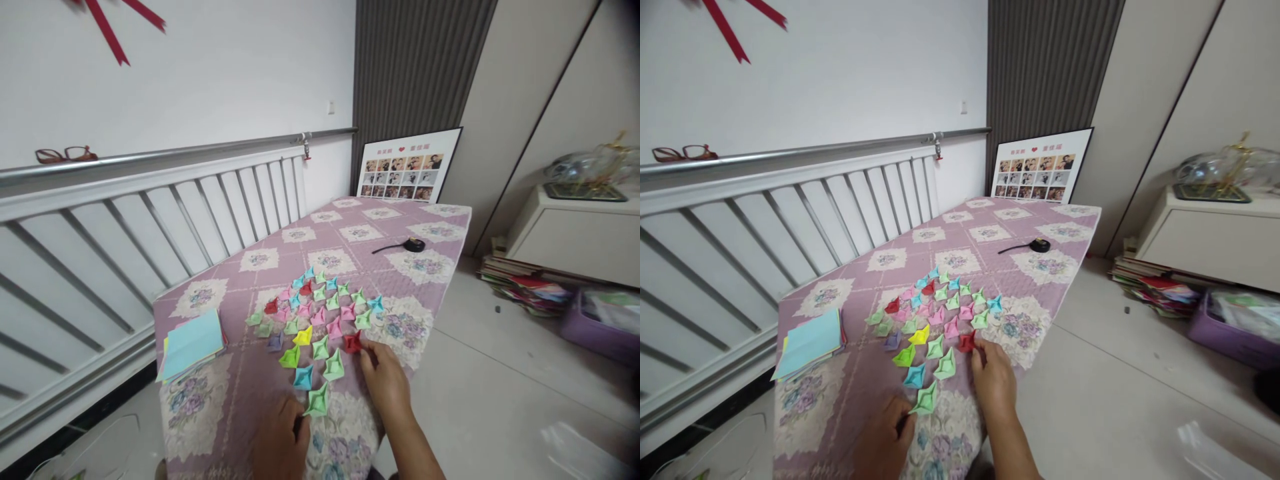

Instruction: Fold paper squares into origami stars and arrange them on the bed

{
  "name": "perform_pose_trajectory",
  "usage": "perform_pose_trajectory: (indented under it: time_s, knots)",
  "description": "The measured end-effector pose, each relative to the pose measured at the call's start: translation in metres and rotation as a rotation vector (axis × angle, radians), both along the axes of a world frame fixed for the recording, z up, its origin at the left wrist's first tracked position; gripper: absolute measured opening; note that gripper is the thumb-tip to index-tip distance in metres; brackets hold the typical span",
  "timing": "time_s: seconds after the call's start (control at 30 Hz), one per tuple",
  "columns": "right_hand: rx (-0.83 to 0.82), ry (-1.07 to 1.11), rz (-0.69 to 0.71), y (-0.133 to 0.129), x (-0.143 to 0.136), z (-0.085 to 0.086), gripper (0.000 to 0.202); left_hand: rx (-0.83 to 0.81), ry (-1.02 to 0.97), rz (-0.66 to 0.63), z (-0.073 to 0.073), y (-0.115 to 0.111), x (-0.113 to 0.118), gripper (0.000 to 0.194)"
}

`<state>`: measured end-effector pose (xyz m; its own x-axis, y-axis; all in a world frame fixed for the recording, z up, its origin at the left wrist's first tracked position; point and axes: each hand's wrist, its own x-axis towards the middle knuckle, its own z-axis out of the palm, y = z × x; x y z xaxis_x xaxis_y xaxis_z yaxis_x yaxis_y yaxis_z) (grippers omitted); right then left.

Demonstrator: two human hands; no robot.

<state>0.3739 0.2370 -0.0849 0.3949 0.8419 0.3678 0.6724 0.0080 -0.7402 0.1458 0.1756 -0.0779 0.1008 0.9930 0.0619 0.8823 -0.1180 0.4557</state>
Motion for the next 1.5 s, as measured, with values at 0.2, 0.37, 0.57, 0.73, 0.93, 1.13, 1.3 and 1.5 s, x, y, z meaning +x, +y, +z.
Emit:
perform_pose_trajectory:
  time_s: [0.2,0.37,0.57,0.73,0.93,1.13,1.3,1.5]
  knots:
    - [0.054,0.049,0.044,-0.007,-0.002,0.001,0.025,0.015,-0.049,-0.011,-0.001,0.002,0.0,0.01]
    - [0.093,0.018,0.19,-0.021,-0.013,0.006,0.016,0.012,-0.056,-0.039,-0.003,0.002,-0.002,0.009]
    - [0.016,-0.161,0.374,-0.027,-0.025,0.008,0.012,-0.008,-0.046,-0.028,0.003,0.001,0.0,0.01]
    - [-0.058,-0.347,0.343,-0.024,-0.032,0.007,0.013,-0.045,-0.029,-0.001,0.013,-0.001,0.003,0.01]
    - [-0.097,-0.403,0.327,-0.023,-0.032,0.008,0.013,-0.036,-0.013,0.008,0.017,-0.002,0.005,0.01]
    - [-0.099,-0.306,0.369,-0.023,-0.028,0.009,0.019,-0.015,-0.024,0.004,0.015,-0.002,0.005,0.01]
    - [-0.053,-0.16,0.369,-0.022,-0.025,0.006,0.02,-0.001,-0.015,-0.011,0.015,-0.002,0.005,0.012]
    - [0.011,0.092,0.289,-0.027,-0.02,0.01,0.023,-0.009,0.015,-0.044,0.018,-0.001,0.005,0.018]
